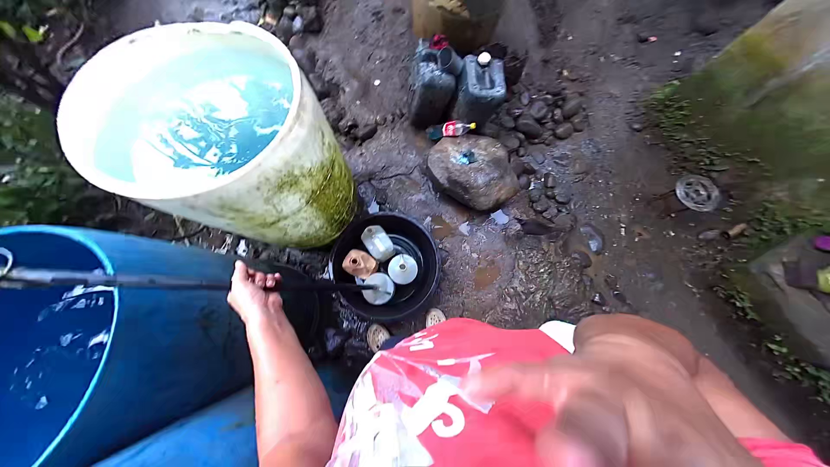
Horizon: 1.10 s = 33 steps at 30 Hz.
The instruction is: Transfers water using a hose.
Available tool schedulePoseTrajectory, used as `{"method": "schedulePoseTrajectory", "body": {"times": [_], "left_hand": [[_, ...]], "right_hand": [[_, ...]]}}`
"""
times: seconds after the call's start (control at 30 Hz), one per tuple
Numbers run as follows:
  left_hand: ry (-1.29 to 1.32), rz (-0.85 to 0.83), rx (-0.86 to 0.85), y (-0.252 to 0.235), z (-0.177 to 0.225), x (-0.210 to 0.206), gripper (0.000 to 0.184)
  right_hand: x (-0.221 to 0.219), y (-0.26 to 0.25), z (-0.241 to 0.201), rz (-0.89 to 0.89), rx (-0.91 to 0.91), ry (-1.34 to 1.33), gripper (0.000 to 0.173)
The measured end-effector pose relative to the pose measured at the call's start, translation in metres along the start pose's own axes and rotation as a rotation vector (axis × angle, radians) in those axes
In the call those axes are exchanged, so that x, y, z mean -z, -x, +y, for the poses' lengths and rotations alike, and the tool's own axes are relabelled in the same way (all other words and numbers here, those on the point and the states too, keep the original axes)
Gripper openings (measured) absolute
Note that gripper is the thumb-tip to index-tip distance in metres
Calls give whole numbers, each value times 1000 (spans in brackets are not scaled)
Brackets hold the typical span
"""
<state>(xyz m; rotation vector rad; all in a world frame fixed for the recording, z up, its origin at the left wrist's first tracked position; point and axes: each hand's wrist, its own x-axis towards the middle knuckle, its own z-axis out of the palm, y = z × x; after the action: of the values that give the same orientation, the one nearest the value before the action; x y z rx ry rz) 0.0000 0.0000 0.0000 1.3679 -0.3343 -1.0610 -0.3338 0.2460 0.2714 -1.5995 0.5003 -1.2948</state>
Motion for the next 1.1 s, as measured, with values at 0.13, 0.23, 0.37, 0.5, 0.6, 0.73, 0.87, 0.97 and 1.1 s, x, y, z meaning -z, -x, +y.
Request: {"method": "schedulePoseTrajectory", "body": {"times": [0.13,0.23,0.37,0.5,0.6,0.73,0.87,0.97,1.1], "left_hand": [[-13,-1,-13,-6,-5,13,36],[-12,-26,-7,-10,-3,15,35],[-29,-99,17,-9,2,8,32],[-118,-183,71,-10,6,8,29],[-300,-249,124,-7,15,9,36],[-515,-315,84,-10,20,14,49],[-986,-589,-20,-25,75,59,64],[-1166,-274,-266,-57,132,126,65],[-1160,201,-242,-115,150,204,72]], "right_hand": [[79,51,85,-47,-27,652,70],[122,117,167,189,-473,945,51],[111,139,241,351,-852,738,36],[56,56,300,32,-911,556,50],[3,-19,347,-146,-803,589,75],[-62,-88,421,-221,-699,607,81],[-95,-113,455,-154,-809,402,37],[-101,-112,466,-16,-748,348,35],[-102,-119,469,87,-729,322,33]]}}
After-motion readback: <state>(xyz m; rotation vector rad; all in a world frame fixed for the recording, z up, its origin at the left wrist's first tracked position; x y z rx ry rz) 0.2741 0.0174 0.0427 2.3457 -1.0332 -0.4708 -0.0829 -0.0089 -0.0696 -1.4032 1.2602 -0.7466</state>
